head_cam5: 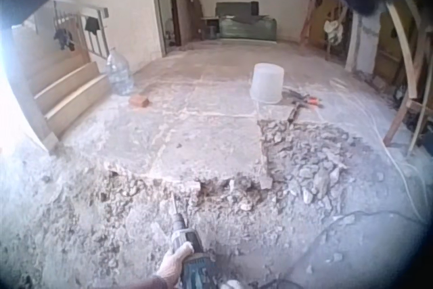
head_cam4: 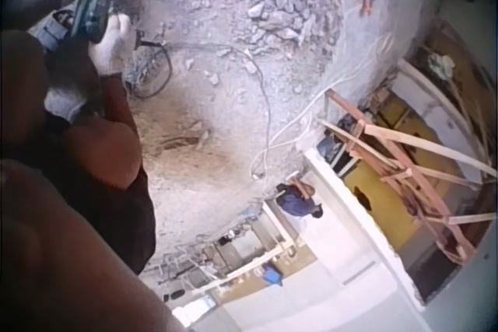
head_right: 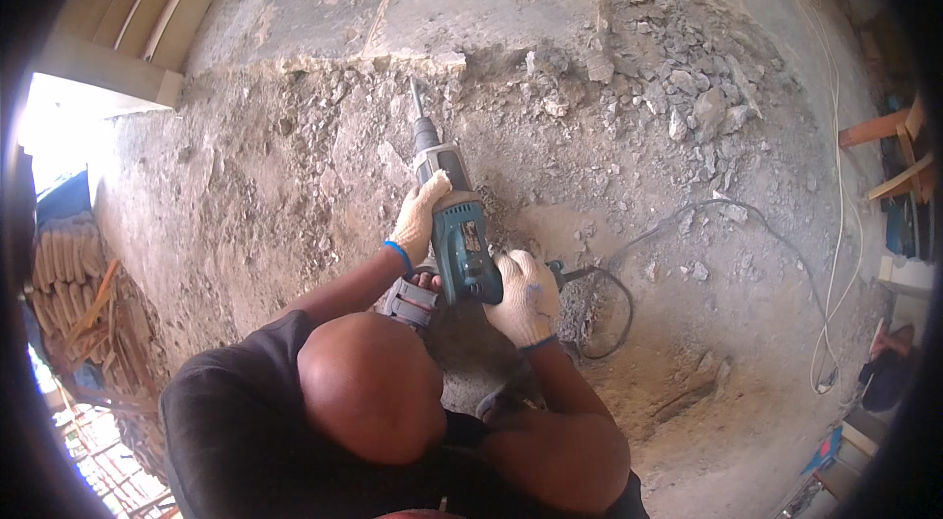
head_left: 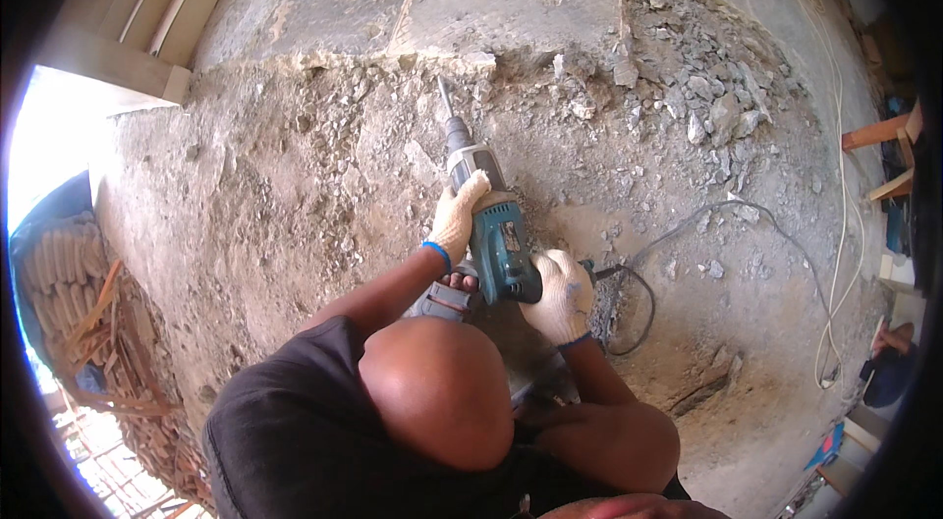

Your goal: The person uses a corded rotary hammer drill to break and remove sections of a concrete floor. They repeatedly position the drill, apply pressure, and advance the bit to chip away material, creating a growing pile of concrete debris.

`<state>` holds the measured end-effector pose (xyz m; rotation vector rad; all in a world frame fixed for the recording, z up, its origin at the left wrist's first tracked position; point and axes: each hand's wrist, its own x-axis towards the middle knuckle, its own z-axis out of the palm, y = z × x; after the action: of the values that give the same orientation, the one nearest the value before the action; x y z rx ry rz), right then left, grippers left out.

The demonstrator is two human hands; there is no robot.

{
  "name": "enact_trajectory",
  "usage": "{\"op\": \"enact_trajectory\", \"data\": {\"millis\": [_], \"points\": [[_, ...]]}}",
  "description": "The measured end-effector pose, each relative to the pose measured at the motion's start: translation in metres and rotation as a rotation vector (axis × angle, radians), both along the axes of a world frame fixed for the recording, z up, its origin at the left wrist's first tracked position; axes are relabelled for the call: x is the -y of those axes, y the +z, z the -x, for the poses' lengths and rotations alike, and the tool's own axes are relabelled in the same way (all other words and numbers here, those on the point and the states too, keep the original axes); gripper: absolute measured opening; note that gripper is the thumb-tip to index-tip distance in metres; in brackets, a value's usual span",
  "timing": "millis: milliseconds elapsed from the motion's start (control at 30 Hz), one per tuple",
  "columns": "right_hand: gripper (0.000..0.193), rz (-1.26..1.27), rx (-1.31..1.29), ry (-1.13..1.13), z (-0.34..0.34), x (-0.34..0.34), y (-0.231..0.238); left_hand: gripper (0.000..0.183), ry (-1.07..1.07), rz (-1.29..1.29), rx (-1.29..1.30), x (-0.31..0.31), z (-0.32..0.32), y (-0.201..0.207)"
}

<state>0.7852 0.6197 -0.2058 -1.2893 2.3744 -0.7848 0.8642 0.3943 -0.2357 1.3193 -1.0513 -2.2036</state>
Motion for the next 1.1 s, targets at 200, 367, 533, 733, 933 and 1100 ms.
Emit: {"op": "enact_trajectory", "data": {"millis": [200,367,533,733,933,1100], "points": [[0.041,0.075,-0.086,-0.158,0.001,-0.012,-0.004,0.055,-0.045,0.052,-0.009,-0.017,0.024,0.000],[0.042,0.116,-0.126,-0.433,-0.021,-0.048,-0.008,0.053,-0.391,0.066,-0.115,-0.045,0.090,0.006],[0.052,0.173,-0.222,-0.529,-0.018,-0.083,-0.014,0.071,-0.615,0.116,0.045,-0.082,0.130,0.005],[0.050,0.118,-0.148,-0.344,-0.014,-0.086,-0.001,0.069,-0.346,0.025,-0.106,-0.076,0.077,0.024],[0.044,0.048,0.000,-0.133,0.003,-0.042,-0.002,0.060,-0.052,-0.037,0.064,-0.037,0.026,0.019],[0.038,0.093,-0.043,-0.215,-0.013,-0.038,-0.010,0.058,-0.132,0.011,-0.016,-0.036,0.026,-0.010]]}}
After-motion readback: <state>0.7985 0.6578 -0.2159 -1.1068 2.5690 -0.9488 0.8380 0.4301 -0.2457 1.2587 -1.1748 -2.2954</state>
